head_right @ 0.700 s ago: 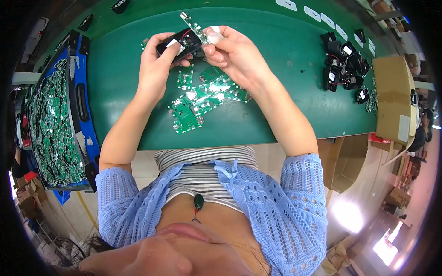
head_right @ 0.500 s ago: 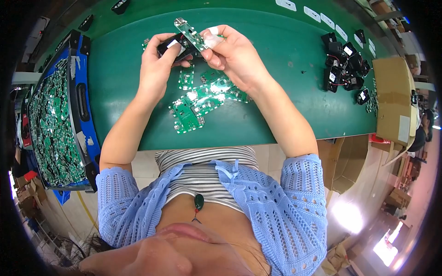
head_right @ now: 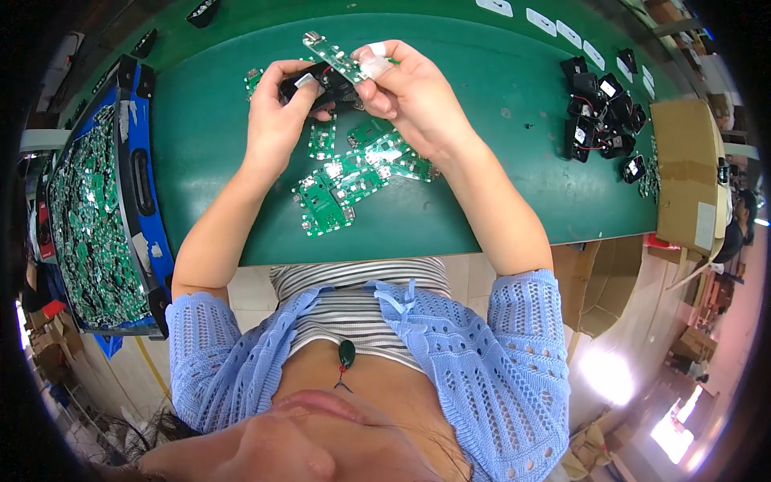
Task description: The person inserts small circuit boards into black plastic housings by hand at an assembly station.
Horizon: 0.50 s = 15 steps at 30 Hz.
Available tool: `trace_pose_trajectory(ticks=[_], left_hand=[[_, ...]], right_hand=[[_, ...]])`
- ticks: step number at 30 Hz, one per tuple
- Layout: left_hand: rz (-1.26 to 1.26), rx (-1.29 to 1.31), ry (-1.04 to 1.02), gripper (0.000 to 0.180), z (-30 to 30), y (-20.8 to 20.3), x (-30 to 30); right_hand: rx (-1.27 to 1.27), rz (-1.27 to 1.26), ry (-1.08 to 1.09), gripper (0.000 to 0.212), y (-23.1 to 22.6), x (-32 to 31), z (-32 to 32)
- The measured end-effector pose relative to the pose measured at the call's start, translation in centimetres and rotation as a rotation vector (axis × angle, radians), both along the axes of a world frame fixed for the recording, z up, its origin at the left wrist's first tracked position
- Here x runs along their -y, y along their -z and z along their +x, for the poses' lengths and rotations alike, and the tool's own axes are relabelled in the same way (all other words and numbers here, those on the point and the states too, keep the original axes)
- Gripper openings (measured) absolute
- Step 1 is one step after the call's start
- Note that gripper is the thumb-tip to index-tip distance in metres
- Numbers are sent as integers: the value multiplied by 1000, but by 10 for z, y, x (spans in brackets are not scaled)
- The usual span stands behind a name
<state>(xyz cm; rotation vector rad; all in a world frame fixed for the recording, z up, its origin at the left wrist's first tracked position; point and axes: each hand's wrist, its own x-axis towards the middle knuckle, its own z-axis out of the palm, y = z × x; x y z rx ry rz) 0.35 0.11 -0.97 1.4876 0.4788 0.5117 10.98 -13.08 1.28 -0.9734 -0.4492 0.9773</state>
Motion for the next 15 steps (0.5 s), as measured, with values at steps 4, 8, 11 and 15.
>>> trace_pose_trajectory(ticks=[4,8,11,15], left_hand=[[10,-15,9,18,1,-3,1],[-32,39,-4,19,1,-1,0],[-48,36,-15,19,2,0,0],[-33,12,-33,20,6,-2,1]], right_hand=[[-180,87,-68,12,4,3,6],[-348,193,-98,13,3,2,7],[-365,184,-98,12,5,1,5],[-360,165,-133,11,3,1,1]])
